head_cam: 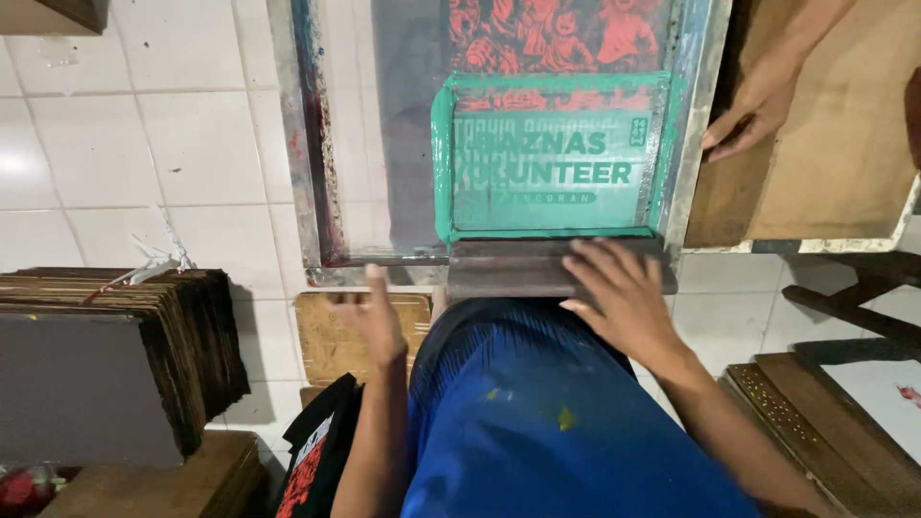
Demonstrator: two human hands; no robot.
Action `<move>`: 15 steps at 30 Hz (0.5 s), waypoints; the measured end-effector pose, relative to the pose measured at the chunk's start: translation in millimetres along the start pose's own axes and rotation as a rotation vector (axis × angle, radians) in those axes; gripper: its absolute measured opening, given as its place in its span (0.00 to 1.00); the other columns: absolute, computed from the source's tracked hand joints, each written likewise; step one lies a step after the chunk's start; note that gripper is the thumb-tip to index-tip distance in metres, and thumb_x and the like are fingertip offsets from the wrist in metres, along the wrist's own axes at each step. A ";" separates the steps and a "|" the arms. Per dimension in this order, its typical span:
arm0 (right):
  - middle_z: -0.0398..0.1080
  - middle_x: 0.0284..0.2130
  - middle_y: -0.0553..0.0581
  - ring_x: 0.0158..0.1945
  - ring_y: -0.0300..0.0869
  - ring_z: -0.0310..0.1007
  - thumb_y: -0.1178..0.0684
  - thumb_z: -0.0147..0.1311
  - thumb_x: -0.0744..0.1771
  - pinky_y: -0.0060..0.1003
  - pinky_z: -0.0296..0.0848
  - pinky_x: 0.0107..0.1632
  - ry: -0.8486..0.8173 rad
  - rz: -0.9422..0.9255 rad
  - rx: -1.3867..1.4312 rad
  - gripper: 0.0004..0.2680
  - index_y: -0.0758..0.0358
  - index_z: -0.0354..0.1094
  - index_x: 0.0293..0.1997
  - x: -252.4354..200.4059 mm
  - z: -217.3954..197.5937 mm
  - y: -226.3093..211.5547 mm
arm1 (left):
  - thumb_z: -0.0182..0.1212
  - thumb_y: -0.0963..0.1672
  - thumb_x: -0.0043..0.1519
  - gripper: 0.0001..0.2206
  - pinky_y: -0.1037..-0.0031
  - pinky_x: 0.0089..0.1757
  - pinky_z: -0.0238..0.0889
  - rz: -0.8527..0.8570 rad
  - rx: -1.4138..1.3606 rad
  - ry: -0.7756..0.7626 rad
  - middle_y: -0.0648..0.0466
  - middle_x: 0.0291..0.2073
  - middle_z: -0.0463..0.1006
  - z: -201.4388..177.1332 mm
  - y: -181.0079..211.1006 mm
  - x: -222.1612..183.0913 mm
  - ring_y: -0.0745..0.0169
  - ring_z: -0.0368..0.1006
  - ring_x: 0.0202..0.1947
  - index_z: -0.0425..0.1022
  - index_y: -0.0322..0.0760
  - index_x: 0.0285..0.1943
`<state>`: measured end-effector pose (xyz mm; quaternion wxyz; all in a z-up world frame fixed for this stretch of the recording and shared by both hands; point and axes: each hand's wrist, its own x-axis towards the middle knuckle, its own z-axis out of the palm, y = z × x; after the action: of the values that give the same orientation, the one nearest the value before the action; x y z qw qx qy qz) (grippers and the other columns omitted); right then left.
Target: Manually screen printing designs onto t-shirts using a squeegee and frame
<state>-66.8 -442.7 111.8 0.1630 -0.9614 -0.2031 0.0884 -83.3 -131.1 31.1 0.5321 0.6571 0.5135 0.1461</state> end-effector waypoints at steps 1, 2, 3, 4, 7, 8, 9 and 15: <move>0.66 0.64 0.54 0.68 0.54 0.61 0.41 0.60 0.63 0.55 0.61 0.53 -0.002 -0.002 0.002 0.20 0.51 0.69 0.60 -14.9 5.5 24.1 | 0.79 0.47 0.54 0.48 0.47 0.60 0.69 -0.001 0.002 0.003 0.24 0.63 0.56 -12.9 -1.1 24.7 0.29 0.64 0.62 0.45 0.21 0.73; 0.66 0.53 0.61 0.58 0.60 0.64 0.47 0.61 0.66 0.55 0.61 0.51 0.163 0.214 0.118 0.17 0.58 0.71 0.60 -29.7 11.1 48.3 | 0.78 0.50 0.57 0.47 0.41 0.62 0.55 0.321 0.255 0.046 0.24 0.63 0.57 -25.7 -2.2 49.3 0.23 0.59 0.63 0.47 0.24 0.75; 0.65 0.42 0.67 0.47 0.67 0.66 0.52 0.62 0.69 0.55 0.62 0.50 0.326 0.434 0.232 0.14 0.65 0.72 0.59 -46.7 15.9 71.3 | 0.78 0.53 0.60 0.46 0.36 0.64 0.41 0.640 0.513 0.082 0.24 0.64 0.59 -40.2 -3.8 72.7 0.18 0.53 0.65 0.49 0.27 0.76; 0.65 0.42 0.67 0.47 0.67 0.66 0.52 0.62 0.69 0.55 0.62 0.50 0.319 0.437 0.233 0.14 0.65 0.72 0.59 -47.3 11.5 79.5 | 0.78 0.53 0.60 0.46 0.36 0.64 0.41 0.636 0.519 0.080 0.24 0.64 0.59 -33.3 -2.8 95.3 0.18 0.53 0.65 0.49 0.27 0.76; 0.63 0.56 0.85 0.63 0.79 0.58 0.36 0.30 0.77 0.68 0.57 0.58 0.011 1.109 0.632 0.23 0.68 0.68 0.58 -49.4 14.8 98.1 | 0.79 0.55 0.58 0.38 0.54 0.65 0.51 0.503 0.489 -0.120 0.47 0.55 0.73 -11.2 14.2 144.0 0.46 0.63 0.64 0.61 0.44 0.73; 0.57 0.61 0.85 0.59 0.72 0.63 0.37 0.30 0.77 0.62 0.64 0.57 0.011 1.150 0.841 0.22 0.73 0.56 0.65 -51.9 23.7 101.0 | 0.75 0.60 0.56 0.32 0.51 0.54 0.60 0.369 0.615 -0.246 0.47 0.42 0.76 1.0 29.8 146.1 0.42 0.71 0.51 0.68 0.43 0.59; 0.51 0.66 0.85 0.56 0.66 0.68 0.38 0.31 0.76 0.56 0.70 0.55 0.006 1.182 1.049 0.25 0.78 0.45 0.73 -56.3 32.0 104.1 | 0.71 0.65 0.54 0.31 0.49 0.42 0.68 0.226 0.740 -0.370 0.47 0.29 0.79 11.3 43.5 146.2 0.39 0.78 0.38 0.76 0.41 0.46; 0.68 0.53 0.81 0.62 0.67 0.66 0.33 0.30 0.75 0.62 0.61 0.62 -0.104 1.221 0.722 0.28 0.77 0.66 0.61 -24.3 -29.5 53.7 | 0.64 0.60 0.61 0.27 0.47 0.38 0.66 0.285 0.762 -0.178 0.39 0.23 0.77 23.3 36.3 140.7 0.28 0.77 0.33 0.76 0.33 0.35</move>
<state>-62.3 -507.5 123.1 0.3828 -0.7841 0.4062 0.2715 13.2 -23.7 3.0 0.2675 0.8816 0.3868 -0.0396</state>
